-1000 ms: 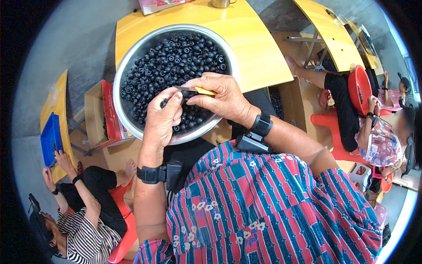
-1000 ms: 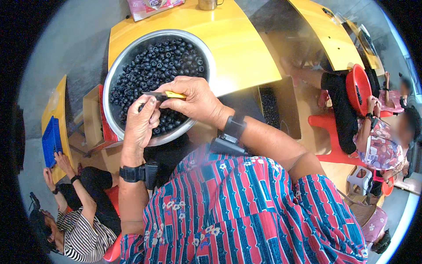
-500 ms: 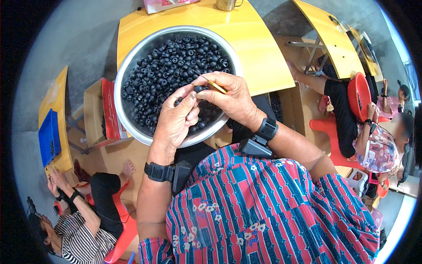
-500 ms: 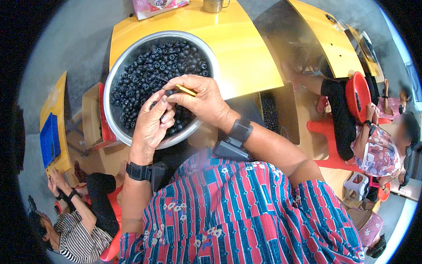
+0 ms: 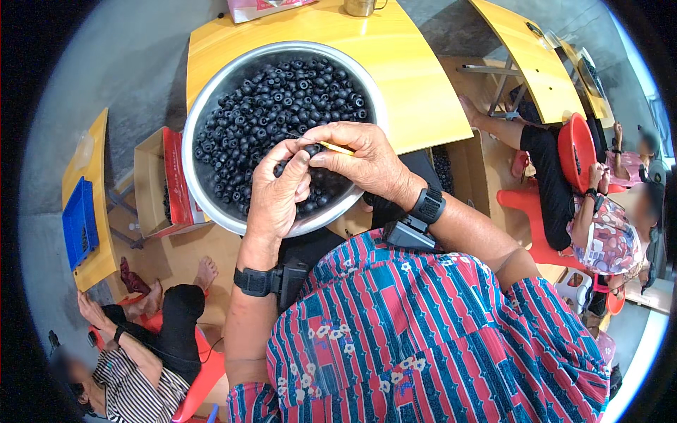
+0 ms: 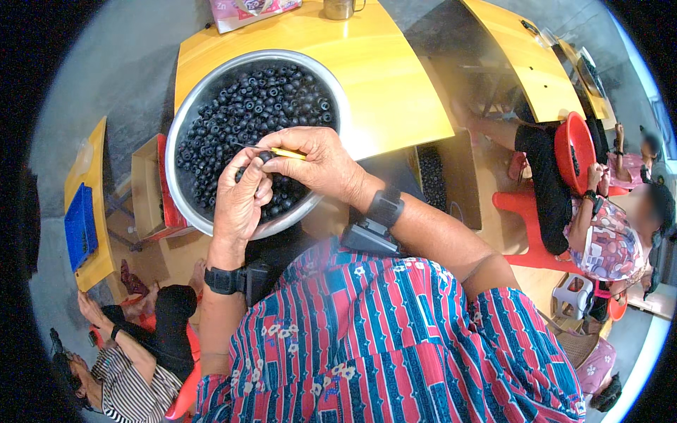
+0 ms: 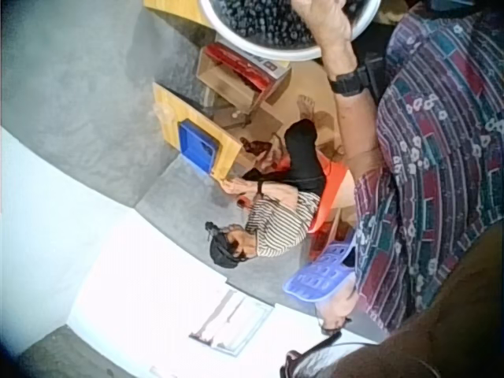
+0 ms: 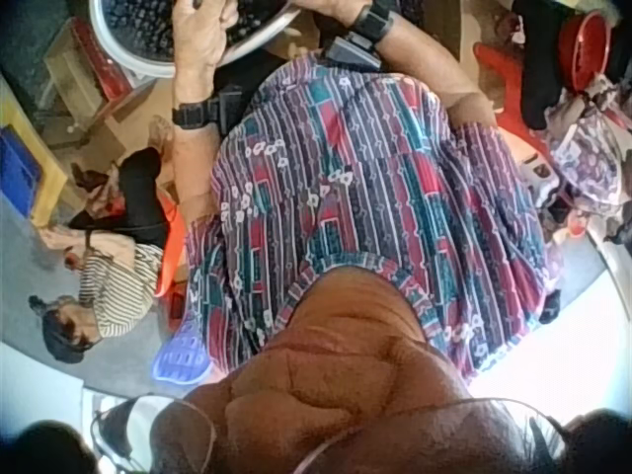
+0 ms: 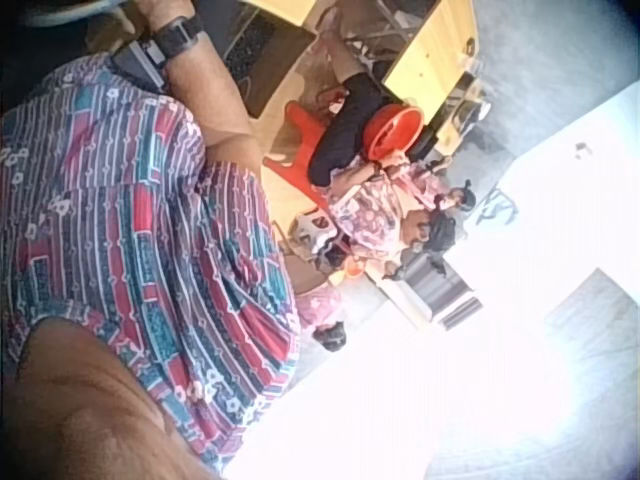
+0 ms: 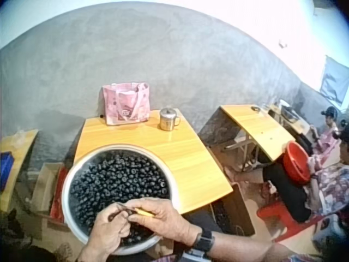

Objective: Sorting and trimming blueberries using a small knife.

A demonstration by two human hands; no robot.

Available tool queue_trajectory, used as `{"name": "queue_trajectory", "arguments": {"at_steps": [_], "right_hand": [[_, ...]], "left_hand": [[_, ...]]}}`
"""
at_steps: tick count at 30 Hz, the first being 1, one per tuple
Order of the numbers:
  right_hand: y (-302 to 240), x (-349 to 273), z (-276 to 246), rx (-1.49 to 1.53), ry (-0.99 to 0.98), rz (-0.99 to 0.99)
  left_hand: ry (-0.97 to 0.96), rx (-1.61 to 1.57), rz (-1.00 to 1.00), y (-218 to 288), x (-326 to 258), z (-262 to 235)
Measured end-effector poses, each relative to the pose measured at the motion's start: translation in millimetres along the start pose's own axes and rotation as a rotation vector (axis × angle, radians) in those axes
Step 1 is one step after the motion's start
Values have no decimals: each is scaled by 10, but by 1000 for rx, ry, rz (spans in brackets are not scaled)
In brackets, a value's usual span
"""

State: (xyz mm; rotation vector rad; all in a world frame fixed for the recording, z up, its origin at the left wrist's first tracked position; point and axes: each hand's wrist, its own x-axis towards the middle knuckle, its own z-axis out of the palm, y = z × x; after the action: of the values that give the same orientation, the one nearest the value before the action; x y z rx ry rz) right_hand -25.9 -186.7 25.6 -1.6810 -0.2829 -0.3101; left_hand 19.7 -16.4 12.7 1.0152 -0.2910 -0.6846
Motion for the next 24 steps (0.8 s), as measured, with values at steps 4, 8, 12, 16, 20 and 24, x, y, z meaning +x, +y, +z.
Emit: {"name": "queue_trajectory", "arguments": {"at_steps": [4, 8, 12, 16, 20, 24], "right_hand": [[11, -27, -6, -67, 49, -43], [-10, -26, 5, -74, 56, -41], [-69, -66, 43, -203, 119, -130], [-30, -92, 83, -260, 156, -170], [-40, -118, 90, -415, 195, -240], [-34, -118, 96, -480, 133, -257]], "left_hand": [[0, -48, -48, -8, -2, 7], [-38, -117, -103, 10, -12, -1], [-52, -124, -67, 14, -41, -12], [-72, -25, -16, -17, -60, -22], [13, -65, 42, -22, -68, -13], [5, -44, 82, 16, -87, 19]]}}
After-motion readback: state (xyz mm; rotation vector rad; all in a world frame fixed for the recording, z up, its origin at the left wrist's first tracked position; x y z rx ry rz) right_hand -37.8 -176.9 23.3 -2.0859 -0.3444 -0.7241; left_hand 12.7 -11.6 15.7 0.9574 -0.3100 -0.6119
